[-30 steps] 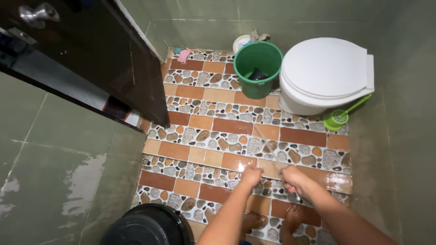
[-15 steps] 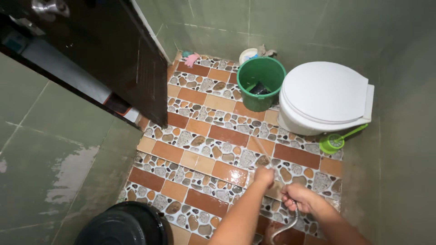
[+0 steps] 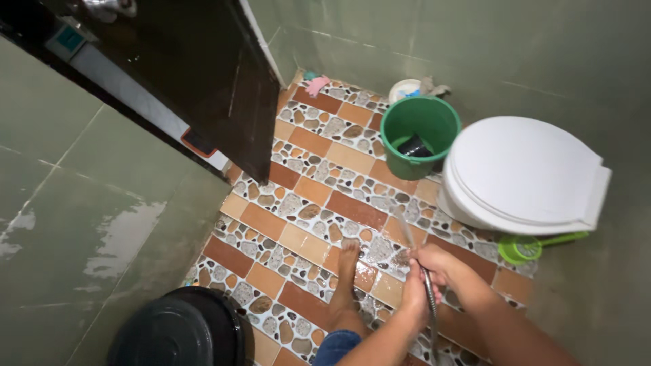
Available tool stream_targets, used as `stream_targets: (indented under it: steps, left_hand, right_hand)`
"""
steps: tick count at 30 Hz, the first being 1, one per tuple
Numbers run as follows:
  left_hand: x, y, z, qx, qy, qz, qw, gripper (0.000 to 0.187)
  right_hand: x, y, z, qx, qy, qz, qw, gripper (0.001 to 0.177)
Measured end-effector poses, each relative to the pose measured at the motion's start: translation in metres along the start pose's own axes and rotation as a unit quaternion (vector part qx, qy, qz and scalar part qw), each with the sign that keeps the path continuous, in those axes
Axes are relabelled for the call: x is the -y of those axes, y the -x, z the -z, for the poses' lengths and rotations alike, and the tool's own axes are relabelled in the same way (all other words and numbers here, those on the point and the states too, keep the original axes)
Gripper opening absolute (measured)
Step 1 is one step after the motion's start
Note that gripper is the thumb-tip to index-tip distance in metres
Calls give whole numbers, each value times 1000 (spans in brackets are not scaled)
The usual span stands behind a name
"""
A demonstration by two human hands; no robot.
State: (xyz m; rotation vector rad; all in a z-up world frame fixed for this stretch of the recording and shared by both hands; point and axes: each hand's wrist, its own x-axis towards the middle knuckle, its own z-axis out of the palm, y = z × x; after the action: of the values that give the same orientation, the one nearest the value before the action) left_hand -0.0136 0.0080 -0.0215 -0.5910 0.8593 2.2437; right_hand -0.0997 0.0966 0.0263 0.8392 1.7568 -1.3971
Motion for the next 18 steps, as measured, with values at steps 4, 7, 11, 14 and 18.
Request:
stream_targets:
  steps: [4, 7, 11, 14, 18]
  left_hand:
    - [13, -38, -5, -60, 27, -150, 986, 53]
    - [-11, -29, -27, -171, 17, -235, 957, 39]
    - [-69, -22, -33, -316, -55, 10, 947, 44]
    - [-83, -44, -23, -351, -64, 58, 932, 47]
    - [-93, -66, -13, -317, -112, -76, 939, 53]
  right_hand:
    - [15, -59, -10, -46, 147, 5, 988, 32]
    - [2, -109, -11, 5, 206, 41, 978, 25]
    - [-10, -132, -20, -32, 184, 168, 968, 20]
    - [-1, -132, -21, 3, 42, 8, 999, 24]
    - [26, -135, -20, 58, -65, -119, 989, 23]
